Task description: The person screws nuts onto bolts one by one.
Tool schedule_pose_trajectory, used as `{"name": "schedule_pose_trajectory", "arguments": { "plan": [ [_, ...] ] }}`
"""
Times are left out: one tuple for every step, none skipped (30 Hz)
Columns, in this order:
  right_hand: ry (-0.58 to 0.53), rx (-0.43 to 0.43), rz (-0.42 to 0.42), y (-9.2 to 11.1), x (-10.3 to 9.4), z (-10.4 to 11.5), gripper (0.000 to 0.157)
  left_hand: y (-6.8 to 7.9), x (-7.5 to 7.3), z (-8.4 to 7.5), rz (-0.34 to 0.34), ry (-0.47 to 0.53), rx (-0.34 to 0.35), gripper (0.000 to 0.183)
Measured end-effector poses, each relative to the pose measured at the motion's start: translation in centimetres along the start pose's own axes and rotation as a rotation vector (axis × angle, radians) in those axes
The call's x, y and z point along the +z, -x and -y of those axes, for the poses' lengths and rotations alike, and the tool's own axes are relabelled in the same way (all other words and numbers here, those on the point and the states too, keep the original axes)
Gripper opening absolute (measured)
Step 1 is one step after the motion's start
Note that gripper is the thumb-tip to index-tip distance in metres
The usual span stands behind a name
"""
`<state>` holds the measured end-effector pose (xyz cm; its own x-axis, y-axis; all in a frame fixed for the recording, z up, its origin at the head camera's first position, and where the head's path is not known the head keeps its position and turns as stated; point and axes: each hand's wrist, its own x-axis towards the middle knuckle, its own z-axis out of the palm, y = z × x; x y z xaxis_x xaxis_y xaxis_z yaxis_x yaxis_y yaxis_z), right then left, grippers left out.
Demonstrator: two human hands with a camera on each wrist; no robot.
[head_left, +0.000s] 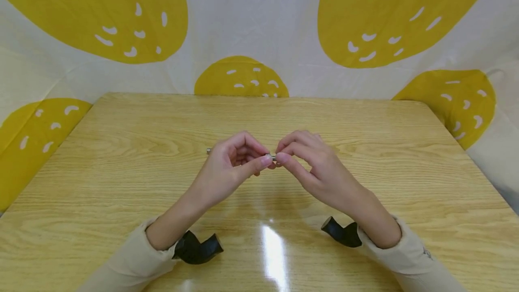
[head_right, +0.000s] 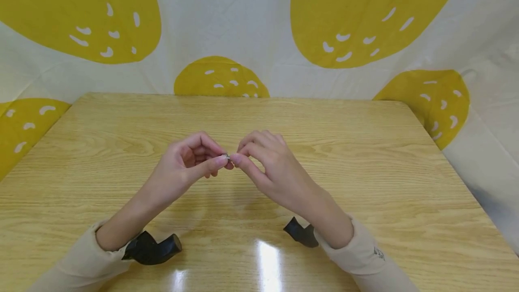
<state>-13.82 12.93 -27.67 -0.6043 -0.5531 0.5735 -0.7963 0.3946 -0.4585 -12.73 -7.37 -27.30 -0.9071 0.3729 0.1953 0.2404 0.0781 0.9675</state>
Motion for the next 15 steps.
{"name": "schedule_pose_trajectory", "arguments": {
  "plan": [
    [0.005,0.011,0.002,0.03,0.0,-0.03,0.021,0.0,0.03,0.02,0.002,0.002,0.004,0.01],
    [0.005,0.025,0.007,0.07,-0.01,-0.06,0.023,-0.01,0.06,0.03,0.003,0.005,0.008,0.01],
    [0.002,0.036,0.012,0.1,-0.05,-0.05,0.022,-0.02,0.08,0.07,0.002,0.004,0.011,0.01],
    [-0.001,0.049,0.016,0.12,-0.12,-0.02,0.02,-0.04,0.08,0.09,0.001,0.004,0.012,0.011],
    [-0.008,0.06,0.02,0.11,-0.21,0.01,0.017,-0.05,0.07,0.1,-0.001,0.003,0.012,0.011],
    [-0.014,0.064,0.022,0.1,-0.29,0.06,0.016,-0.07,0.05,0.14,-0.003,0.002,0.01,0.011],
    [-0.019,0.063,0.023,0.06,-0.36,0.11,0.018,-0.07,0.01,0.15,-0.005,-0.001,0.008,0.011],
    [-0.024,0.058,0.023,0.02,-0.43,0.17,0.023,-0.08,-0.02,0.17,-0.009,-0.004,0.007,0.011],
    [-0.028,0.045,0.02,-0.03,-0.47,0.21,0.027,-0.08,-0.07,0.18,-0.012,-0.005,0.004,0.012],
    [-0.03,0.031,0.018,-0.09,-0.5,0.24,0.029,-0.08,-0.11,0.2,-0.015,-0.006,0.002,0.012],
    [-0.035,0.015,0.016,-0.13,-0.51,0.27,0.028,-0.07,-0.14,0.21,-0.016,-0.007,0.001,0.012],
    [-0.036,0.002,0.014,-0.15,-0.52,0.3,0.028,-0.07,-0.18,0.22,-0.016,-0.007,0.001,0.012],
    [-0.036,-0.014,0.011,-0.18,-0.52,0.32,0.026,-0.07,-0.19,0.21,-0.015,-0.006,0.0,0.012],
    [-0.039,-0.025,0.009,-0.21,-0.52,0.33,0.025,-0.07,-0.2,0.19,-0.014,-0.006,0.001,0.012],
    [-0.043,-0.031,0.009,-0.22,-0.51,0.33,0.023,-0.06,-0.21,0.18,-0.013,-0.004,0.0,0.012]
  ]
}}
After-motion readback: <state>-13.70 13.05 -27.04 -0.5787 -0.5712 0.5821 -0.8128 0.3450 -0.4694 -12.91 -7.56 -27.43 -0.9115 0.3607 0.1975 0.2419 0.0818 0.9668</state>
